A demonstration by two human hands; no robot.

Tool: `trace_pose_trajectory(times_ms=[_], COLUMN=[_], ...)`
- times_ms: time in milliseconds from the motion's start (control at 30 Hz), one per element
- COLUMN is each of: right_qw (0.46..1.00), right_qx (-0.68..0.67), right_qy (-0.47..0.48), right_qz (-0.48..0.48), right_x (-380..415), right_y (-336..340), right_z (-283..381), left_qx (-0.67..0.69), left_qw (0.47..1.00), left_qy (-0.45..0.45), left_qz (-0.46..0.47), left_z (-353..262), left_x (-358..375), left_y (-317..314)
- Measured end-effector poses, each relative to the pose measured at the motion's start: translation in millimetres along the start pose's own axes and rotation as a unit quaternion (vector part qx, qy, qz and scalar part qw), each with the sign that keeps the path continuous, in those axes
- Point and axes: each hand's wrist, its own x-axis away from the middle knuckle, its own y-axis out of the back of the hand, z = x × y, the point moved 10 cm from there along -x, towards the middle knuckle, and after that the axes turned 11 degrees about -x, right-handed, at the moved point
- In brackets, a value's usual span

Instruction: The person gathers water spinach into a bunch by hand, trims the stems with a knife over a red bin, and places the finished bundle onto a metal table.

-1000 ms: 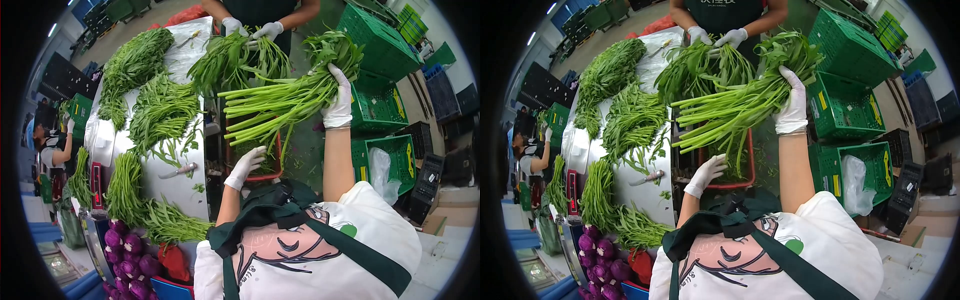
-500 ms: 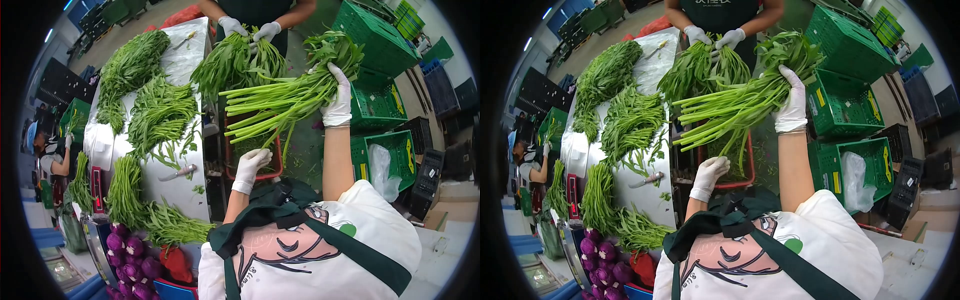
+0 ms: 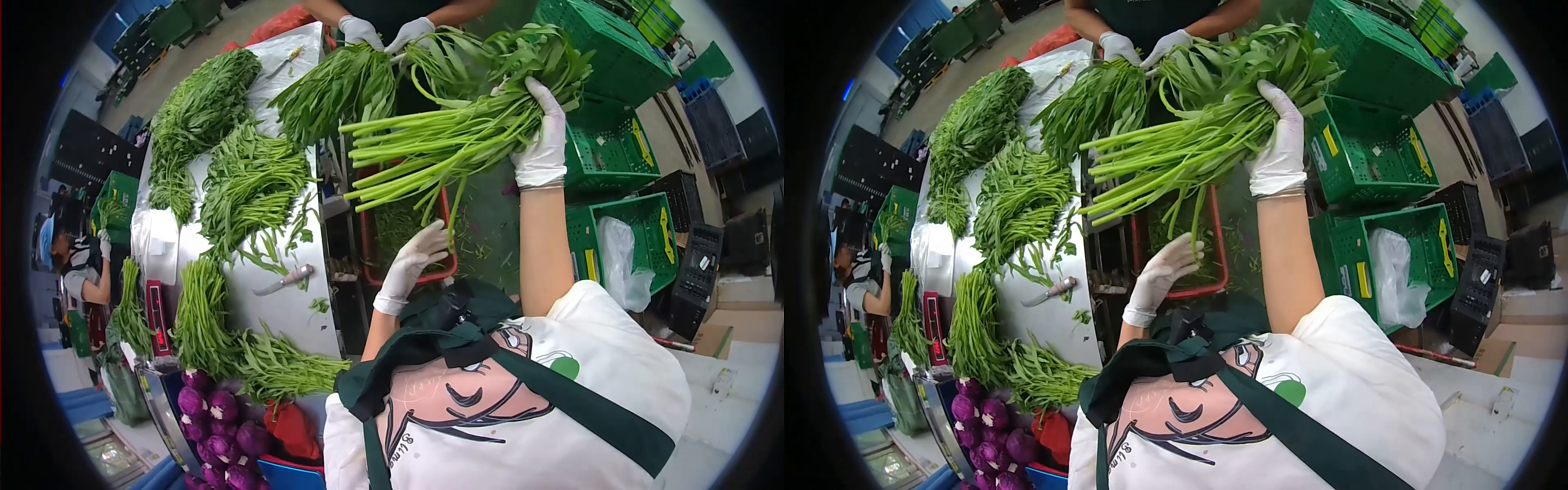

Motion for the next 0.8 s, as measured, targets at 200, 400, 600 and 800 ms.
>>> trace_pose_trajectory(times_ms=[200, 400, 600, 800], right_qw=[1.000, 0.999, 0.998, 0.997], right_qx=[-0.016, -0.017, -0.010, -0.019], right_qy=[0.000, 0.027, 0.065, 0.081], right_qz=[0.011, -0.013, -0.011, -0.012], right_x=[0, -1, 4, -1], right_y=[4, 13, 5, 1], right_z=[-2, 11, 27, 33], left_qx=[-0.085, -0.122, -0.116, -0.680], left_qw=[0.995, 0.987, 0.959, 0.687], left_qy=[0.032, 0.007, 0.118, -0.001], left_qz=[-0.036, -0.102, -0.232, -0.254], left_z=[-22, -16, 21, 10], left_x=[0, 0, 12, 21], left_y=[-25, -11, 22, 46])
